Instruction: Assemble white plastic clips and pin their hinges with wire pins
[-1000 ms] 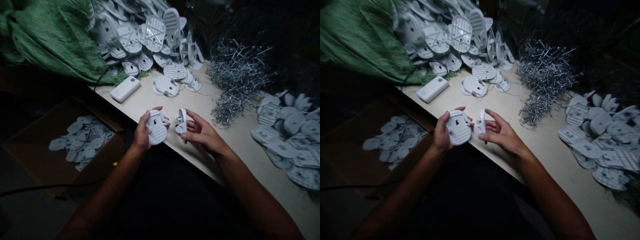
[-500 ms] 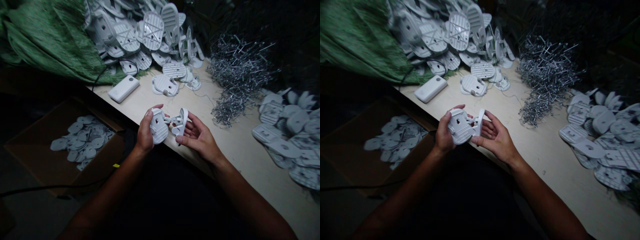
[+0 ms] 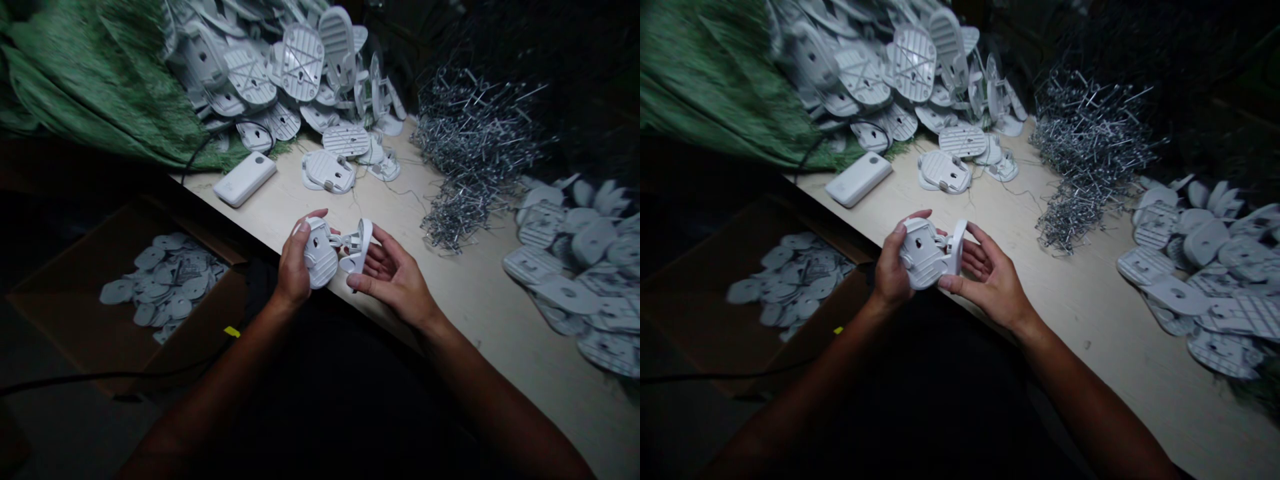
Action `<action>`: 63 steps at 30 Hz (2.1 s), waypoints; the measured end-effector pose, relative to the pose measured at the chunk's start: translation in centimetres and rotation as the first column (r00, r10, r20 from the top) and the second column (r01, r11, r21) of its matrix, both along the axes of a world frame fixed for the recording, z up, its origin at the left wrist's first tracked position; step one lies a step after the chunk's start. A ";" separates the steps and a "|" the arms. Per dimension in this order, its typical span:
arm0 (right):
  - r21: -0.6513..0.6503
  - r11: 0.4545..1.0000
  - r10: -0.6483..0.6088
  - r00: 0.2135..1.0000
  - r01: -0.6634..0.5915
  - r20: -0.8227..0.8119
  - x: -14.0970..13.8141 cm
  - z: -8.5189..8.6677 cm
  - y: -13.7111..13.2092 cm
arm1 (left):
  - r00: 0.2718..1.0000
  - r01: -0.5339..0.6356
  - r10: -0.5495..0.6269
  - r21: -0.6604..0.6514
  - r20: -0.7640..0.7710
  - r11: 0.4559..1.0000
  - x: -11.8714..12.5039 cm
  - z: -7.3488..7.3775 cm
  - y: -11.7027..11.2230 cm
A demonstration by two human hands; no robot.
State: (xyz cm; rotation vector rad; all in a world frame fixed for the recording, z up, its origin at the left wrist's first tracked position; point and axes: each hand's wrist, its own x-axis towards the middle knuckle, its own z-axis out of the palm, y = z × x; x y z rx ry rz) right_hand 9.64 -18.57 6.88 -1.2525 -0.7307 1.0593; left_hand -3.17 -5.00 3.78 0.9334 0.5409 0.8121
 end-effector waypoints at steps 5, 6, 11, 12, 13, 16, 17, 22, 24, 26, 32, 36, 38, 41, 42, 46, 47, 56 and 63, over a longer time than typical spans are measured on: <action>0.031 0.999 -0.035 0.982 0.029 0.186 -0.8 -1.0 0.2 | 1.000 -0.020 0.020 0.045 -0.001 0.999 0.3 0.2 -0.8; 0.054 0.998 -0.053 0.966 0.040 0.253 -1.0 -1.2 0.2 | 1.000 -0.014 0.013 0.040 0.016 0.999 0.4 0.4 -1.0; 0.126 0.991 -0.101 0.899 0.051 0.426 -1.9 -1.5 0.2 | 0.996 0.020 -0.020 -0.004 0.090 1.000 0.7 1.3 -1.2; 0.122 0.991 -0.101 0.895 0.052 0.435 -1.9 -1.5 0.2 | 0.996 0.025 -0.025 0.003 0.087 1.000 0.7 1.3 -1.2; 0.118 0.992 -0.099 0.892 0.052 0.440 -1.8 -1.6 0.2 | 0.997 0.028 -0.029 0.015 0.077 1.000 0.6 1.3 -1.2; 0.120 0.992 -0.082 0.896 0.033 0.437 -1.7 -1.8 0.1 | 1.000 0.010 -0.011 0.062 0.022 0.998 0.5 1.2 -1.4; 0.121 0.992 -0.080 0.894 0.029 0.441 -1.7 -1.8 0.1 | 1.000 -0.001 0.001 0.079 0.001 0.997 0.5 1.2 -1.5; 0.092 0.995 -0.063 0.887 0.024 0.457 -1.5 -1.5 -0.4 | 0.995 -0.085 0.092 0.136 -0.048 0.987 0.5 1.8 -2.3; 0.090 0.996 -0.059 0.892 0.020 0.449 -1.4 -1.2 -0.4 | 0.992 -0.099 0.110 0.160 -0.064 0.982 0.6 2.2 -2.4; 0.092 0.995 -0.062 0.892 0.023 0.448 -1.3 -1.0 -0.2 | 0.991 -0.102 0.116 0.185 -0.072 0.977 0.7 2.4 -2.3; 0.082 0.997 -0.037 0.900 0.002 0.434 -0.9 -1.0 0.6 | 0.984 -0.121 0.144 0.195 -0.106 0.973 0.9 2.3 -1.8; 0.073 0.997 -0.015 0.889 -0.021 0.457 -0.6 -0.9 0.8 | 0.980 -0.118 0.148 0.211 -0.130 0.970 0.8 2.0 -1.6; 0.070 0.997 -0.002 0.872 -0.037 0.489 -0.2 -0.7 0.9 | 0.978 -0.121 0.155 0.223 -0.141 0.967 0.8 1.9 -1.5; 0.060 0.996 0.019 0.852 -0.059 0.523 0.3 -0.6 1.2 | 0.974 -0.126 0.165 0.233 -0.155 0.964 0.8 1.8 -1.3; 0.055 0.996 0.027 0.856 -0.064 0.516 0.5 -0.6 1.3 | 0.973 -0.124 0.163 0.231 -0.161 0.965 0.9 1.7 -1.2; 0.067 0.997 0.001 0.904 -0.032 0.428 0.7 -0.9 1.6 | 0.974 -0.126 0.161 0.211 -0.158 0.969 1.4 1.6 -0.9; 0.073 0.997 -0.017 0.912 -0.015 0.411 0.7 -0.9 1.6 | 0.977 -0.119 0.153 0.210 -0.151 0.970 1.5 1.6 -0.8; 0.029 1.000 -0.020 0.957 0.012 0.290 0.4 -0.2 1.1 | 0.997 0.051 -0.044 0.098 -0.067 0.994 1.6 1.2 -0.2; 0.022 0.999 -0.038 0.971 0.033 0.238 0.2 1.0 1.2 | 0.994 0.108 -0.108 0.000 0.006 0.994 1.5 2.1 0.4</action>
